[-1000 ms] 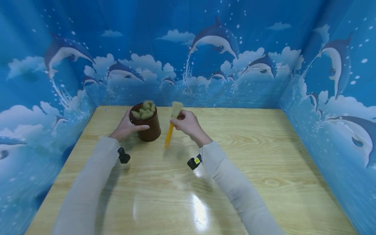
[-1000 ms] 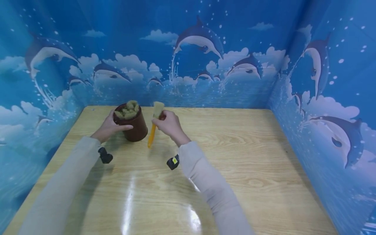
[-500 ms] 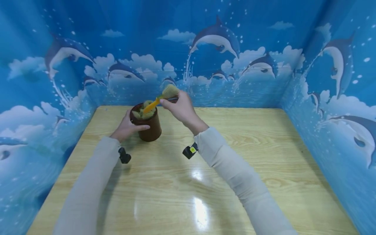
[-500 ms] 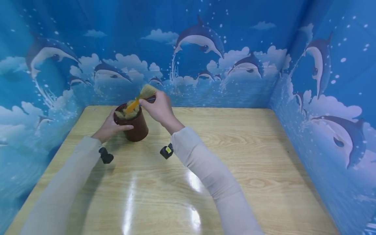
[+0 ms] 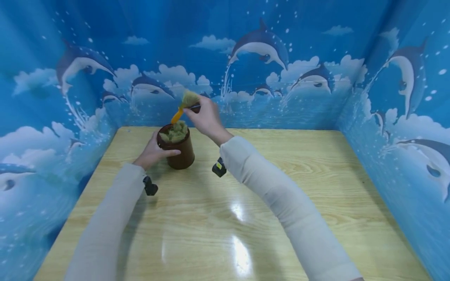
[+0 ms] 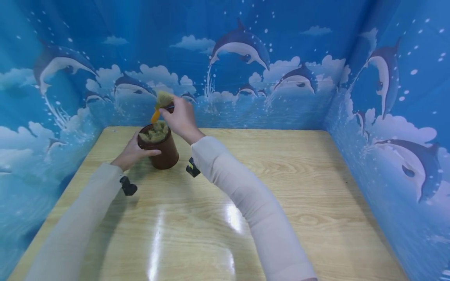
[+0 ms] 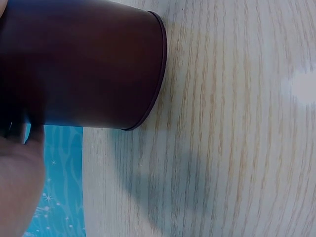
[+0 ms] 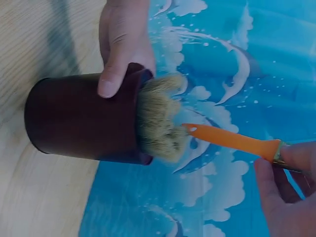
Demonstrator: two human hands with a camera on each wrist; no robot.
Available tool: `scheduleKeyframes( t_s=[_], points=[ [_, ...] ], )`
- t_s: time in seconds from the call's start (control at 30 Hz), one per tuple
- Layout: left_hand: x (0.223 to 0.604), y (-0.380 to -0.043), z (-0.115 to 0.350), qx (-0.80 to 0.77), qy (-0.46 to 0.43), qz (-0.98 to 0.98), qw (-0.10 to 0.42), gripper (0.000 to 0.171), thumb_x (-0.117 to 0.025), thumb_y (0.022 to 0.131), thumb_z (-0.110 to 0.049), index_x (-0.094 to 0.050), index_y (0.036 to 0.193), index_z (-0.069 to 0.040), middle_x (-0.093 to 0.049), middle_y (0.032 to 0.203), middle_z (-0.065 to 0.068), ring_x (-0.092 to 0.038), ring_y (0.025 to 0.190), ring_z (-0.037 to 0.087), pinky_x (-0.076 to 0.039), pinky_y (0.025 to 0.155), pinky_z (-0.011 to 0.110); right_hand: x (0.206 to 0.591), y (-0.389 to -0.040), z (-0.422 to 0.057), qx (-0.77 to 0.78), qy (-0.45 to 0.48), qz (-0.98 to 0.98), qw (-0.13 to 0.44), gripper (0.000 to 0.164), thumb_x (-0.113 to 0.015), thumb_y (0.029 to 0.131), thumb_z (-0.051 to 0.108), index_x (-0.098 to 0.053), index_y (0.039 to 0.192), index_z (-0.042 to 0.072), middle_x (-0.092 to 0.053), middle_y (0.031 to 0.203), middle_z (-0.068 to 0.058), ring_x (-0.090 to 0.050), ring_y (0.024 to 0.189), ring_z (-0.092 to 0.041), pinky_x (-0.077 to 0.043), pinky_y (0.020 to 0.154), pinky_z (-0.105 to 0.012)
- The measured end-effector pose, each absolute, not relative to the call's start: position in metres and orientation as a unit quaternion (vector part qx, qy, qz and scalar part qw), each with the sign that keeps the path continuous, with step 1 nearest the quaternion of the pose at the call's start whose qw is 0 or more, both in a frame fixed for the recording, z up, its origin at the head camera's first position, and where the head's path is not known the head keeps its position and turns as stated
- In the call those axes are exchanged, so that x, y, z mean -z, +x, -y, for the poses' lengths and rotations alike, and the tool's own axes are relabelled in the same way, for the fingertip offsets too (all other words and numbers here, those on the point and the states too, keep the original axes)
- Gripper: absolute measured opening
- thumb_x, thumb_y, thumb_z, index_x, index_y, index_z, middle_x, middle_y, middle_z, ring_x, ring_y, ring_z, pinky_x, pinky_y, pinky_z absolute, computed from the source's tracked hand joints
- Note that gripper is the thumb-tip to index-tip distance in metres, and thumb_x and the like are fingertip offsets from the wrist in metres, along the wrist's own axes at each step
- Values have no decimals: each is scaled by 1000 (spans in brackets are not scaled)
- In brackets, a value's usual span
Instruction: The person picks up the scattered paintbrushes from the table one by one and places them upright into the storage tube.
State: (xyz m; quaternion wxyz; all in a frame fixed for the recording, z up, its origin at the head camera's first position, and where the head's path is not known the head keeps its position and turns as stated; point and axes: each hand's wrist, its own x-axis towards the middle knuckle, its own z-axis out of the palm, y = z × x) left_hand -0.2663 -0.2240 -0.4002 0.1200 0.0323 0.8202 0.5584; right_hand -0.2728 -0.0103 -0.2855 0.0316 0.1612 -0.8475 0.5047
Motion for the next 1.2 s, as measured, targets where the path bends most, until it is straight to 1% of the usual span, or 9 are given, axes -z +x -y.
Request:
scheduleKeyframes(
  t_s=[0.13, 0.27, 0.47, 0.6, 0.73, 0.83, 0.97, 1.07, 1.2],
  points=[
    [409, -273, 227, -556, 35, -823, 113, 109, -79, 79, -32, -1, 154, -16, -13, 158, 12, -20, 143, 33, -22, 113, 56, 290, -278, 14, -489, 164, 856, 26, 28, -62, 94, 20, -61, 120, 9, -61, 113, -5, -63, 95, -14, -54, 76, -20],
    [421, -281, 231, -547, 35, -829, 107, 113, -80, 77, -38, 0, 155, -20, -13, 159, 10, -21, 143, 32, -23, 113, 55, 292, -283, 18, -476, 178, 861, 15, 31, -60, 95, 21, -59, 123, 9, -64, 113, -5, -64, 95, -14, -54, 76, -20],
    [427, -284, 232, -545, 39, -831, 106, 112, -79, 79, -39, 2, 155, -22, -12, 159, 8, -21, 143, 30, -24, 113, 55, 296, -286, 25, -452, 202, 869, -3, 28, -58, 97, 19, -59, 122, 9, -65, 113, -5, -63, 97, -13, -53, 76, -21],
    [427, -283, 232, -549, 36, -828, 110, 111, -78, 79, -39, 2, 155, -25, -14, 158, 6, -22, 143, 29, -25, 113, 54, 298, -287, 28, -441, 215, 871, -17, 26, -58, 97, 18, -61, 122, 9, -65, 114, -4, -63, 99, -14, -53, 78, -21],
    [428, -283, 232, -548, 37, -828, 111, 111, -78, 80, -39, 3, 155, -25, -15, 158, 6, -23, 142, 29, -26, 113, 54, 301, -288, 29, -429, 229, 873, -24, 26, -57, 98, 17, -63, 122, 10, -65, 116, -4, -62, 102, -15, -53, 81, -23],
    [429, -284, 232, -545, 40, -830, 108, 110, -78, 80, -38, 2, 155, -24, -14, 158, 7, -22, 142, 30, -26, 112, 55, 303, -288, 28, -436, 232, 869, -33, 30, -55, 98, 17, -61, 127, 11, -64, 123, -4, -62, 105, -14, -52, 83, -23],
    [431, -285, 234, -544, 35, -831, 109, 113, -78, 79, -40, 4, 155, -24, -12, 159, 8, -21, 143, 31, -25, 112, 56, 307, -286, 25, -465, 228, 854, -48, 36, -54, 99, 17, -56, 135, 12, -59, 132, -4, -60, 110, -14, -51, 87, -22],
    [432, -285, 234, -545, 33, -831, 107, 114, -79, 78, -40, 5, 155, -23, -12, 159, 9, -20, 143, 31, -24, 113, 56, 312, -285, 18, -479, 224, 847, -48, 37, -54, 99, 17, -55, 136, 12, -58, 133, -4, -59, 112, -15, -50, 90, -23],
    [431, -282, 235, -541, 38, -834, 99, 115, -79, 78, -41, 4, 155, -22, -12, 159, 10, -20, 143, 32, -24, 112, 57, 323, -284, 4, -488, 211, 845, -50, 36, -55, 99, 19, -57, 134, 11, -59, 131, -5, -60, 111, -15, -51, 90, -26]
  ],
)
